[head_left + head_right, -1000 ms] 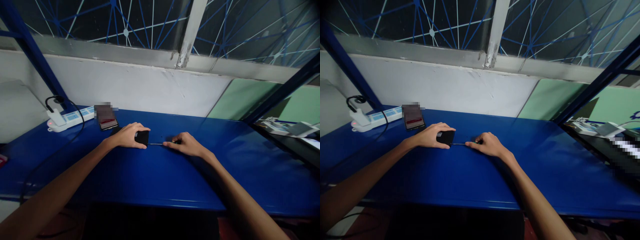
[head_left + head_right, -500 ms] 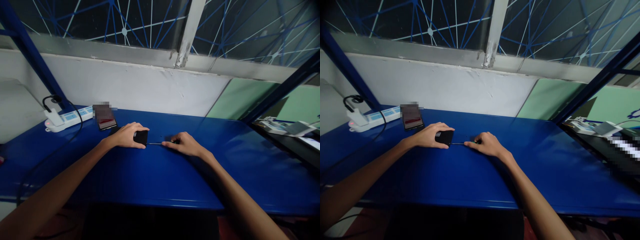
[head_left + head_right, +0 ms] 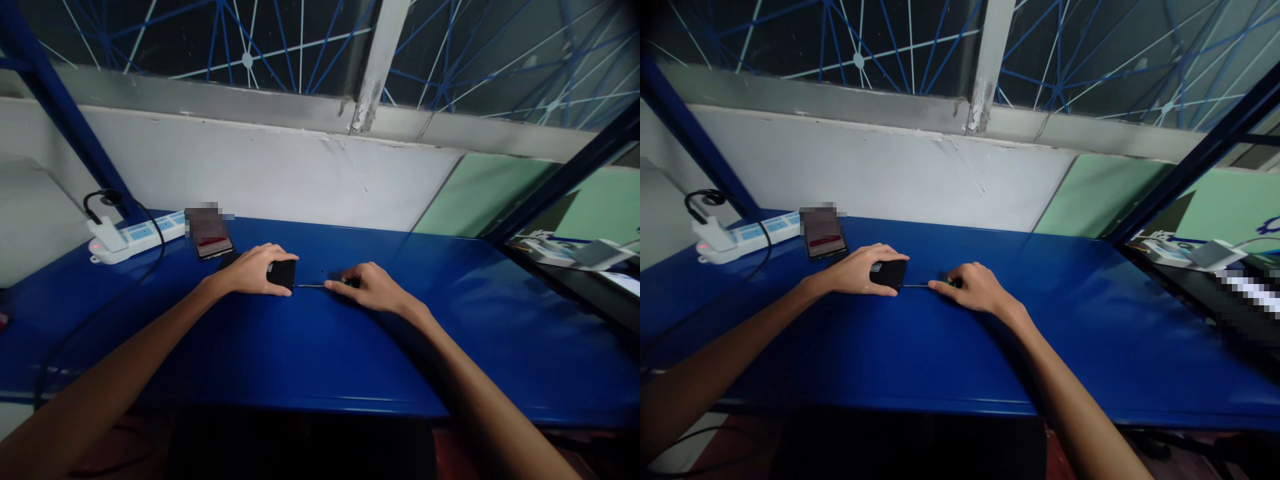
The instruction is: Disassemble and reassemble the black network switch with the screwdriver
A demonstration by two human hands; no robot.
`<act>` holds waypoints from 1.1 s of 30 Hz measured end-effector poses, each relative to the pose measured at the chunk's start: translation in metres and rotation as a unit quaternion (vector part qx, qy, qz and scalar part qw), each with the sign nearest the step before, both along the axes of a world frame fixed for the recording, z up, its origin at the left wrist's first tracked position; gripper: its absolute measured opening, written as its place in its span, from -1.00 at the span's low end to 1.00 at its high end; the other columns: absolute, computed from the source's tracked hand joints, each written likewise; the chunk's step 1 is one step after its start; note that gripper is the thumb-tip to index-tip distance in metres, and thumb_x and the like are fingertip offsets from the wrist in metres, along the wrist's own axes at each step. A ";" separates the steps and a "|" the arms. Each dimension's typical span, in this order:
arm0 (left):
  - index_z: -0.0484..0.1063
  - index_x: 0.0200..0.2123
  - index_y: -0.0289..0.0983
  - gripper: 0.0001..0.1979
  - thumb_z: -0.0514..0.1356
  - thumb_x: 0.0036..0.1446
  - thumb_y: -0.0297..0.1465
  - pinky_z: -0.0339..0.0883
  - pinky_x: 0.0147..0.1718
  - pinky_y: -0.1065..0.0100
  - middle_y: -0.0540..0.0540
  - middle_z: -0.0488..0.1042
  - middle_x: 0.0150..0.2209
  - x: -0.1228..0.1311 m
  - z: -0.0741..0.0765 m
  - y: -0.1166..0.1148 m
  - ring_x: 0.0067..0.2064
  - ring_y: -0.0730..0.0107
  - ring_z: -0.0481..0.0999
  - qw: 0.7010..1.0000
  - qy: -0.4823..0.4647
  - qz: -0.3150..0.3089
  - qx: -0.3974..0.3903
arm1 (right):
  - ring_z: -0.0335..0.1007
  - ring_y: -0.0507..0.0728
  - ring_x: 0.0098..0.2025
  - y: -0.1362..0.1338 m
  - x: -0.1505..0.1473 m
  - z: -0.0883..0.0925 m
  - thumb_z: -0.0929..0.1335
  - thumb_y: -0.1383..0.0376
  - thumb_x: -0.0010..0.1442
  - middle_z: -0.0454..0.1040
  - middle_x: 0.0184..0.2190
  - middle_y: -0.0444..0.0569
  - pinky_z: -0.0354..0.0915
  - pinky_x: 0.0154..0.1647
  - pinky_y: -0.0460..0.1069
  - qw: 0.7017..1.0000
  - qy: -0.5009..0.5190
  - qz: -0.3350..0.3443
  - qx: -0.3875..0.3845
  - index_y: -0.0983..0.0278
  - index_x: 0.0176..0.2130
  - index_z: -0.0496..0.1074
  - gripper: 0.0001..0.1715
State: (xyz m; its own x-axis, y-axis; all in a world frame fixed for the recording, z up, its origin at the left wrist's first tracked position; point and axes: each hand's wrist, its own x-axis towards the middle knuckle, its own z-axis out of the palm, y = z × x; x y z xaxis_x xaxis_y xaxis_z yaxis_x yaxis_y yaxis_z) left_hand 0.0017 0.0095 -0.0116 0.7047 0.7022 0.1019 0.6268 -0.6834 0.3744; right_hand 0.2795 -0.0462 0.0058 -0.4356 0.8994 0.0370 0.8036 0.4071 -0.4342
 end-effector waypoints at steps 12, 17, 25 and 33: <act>0.32 0.19 -0.09 -0.25 0.28 -0.05 0.07 0.26 -0.07 0.17 -0.16 0.38 0.10 0.001 0.000 -0.001 0.08 0.01 0.35 1.000 -0.001 0.002 0.011 | 0.05 -0.02 -0.56 -0.001 0.012 0.010 0.37 -0.04 0.15 0.32 -0.57 -0.15 -0.04 -0.57 -0.05 0.989 0.079 0.032 -0.121 0.29 -0.41 0.45 -0.56; 0.31 0.19 -0.08 -0.24 0.27 -0.06 0.08 0.26 -0.09 0.15 -0.17 0.38 0.09 0.000 0.001 -0.001 0.06 0.00 0.35 1.000 0.002 0.006 0.006 | 0.12 -0.02 -0.58 -0.001 0.011 0.006 0.43 -0.01 0.08 0.32 -0.56 -0.17 0.00 -0.58 -0.07 0.984 0.118 0.018 -0.135 0.26 -0.36 0.34 -0.59; 0.29 0.21 -0.09 -0.23 0.27 -0.04 0.07 0.24 -0.05 0.12 -0.18 0.38 0.10 0.001 0.003 -0.002 0.08 0.00 0.35 1.000 0.010 0.007 0.008 | 0.13 -0.02 -0.53 0.002 0.009 -0.003 0.49 0.06 0.02 0.35 -0.50 -0.17 0.02 -0.56 -0.07 0.986 0.126 0.024 -0.110 0.23 -0.36 0.25 -0.57; 0.29 0.21 -0.08 -0.23 0.27 -0.04 0.08 0.25 -0.07 0.13 -0.17 0.38 0.10 0.001 0.002 -0.002 0.08 0.01 0.35 1.000 0.014 0.005 0.010 | 0.09 -0.02 -0.56 -0.001 0.007 0.005 0.28 -0.03 0.25 0.33 -0.56 -0.14 0.00 -0.56 -0.06 0.989 0.110 0.020 -0.099 0.30 -0.36 0.45 -0.54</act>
State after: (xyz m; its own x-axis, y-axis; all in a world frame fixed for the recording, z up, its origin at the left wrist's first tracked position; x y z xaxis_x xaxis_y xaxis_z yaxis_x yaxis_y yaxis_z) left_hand 0.0029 0.0078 -0.0095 0.6998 0.7078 0.0963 0.6443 -0.6837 0.3426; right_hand 0.2864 -0.0470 0.0104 -0.4725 0.8804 -0.0409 0.6658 0.3261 -0.6711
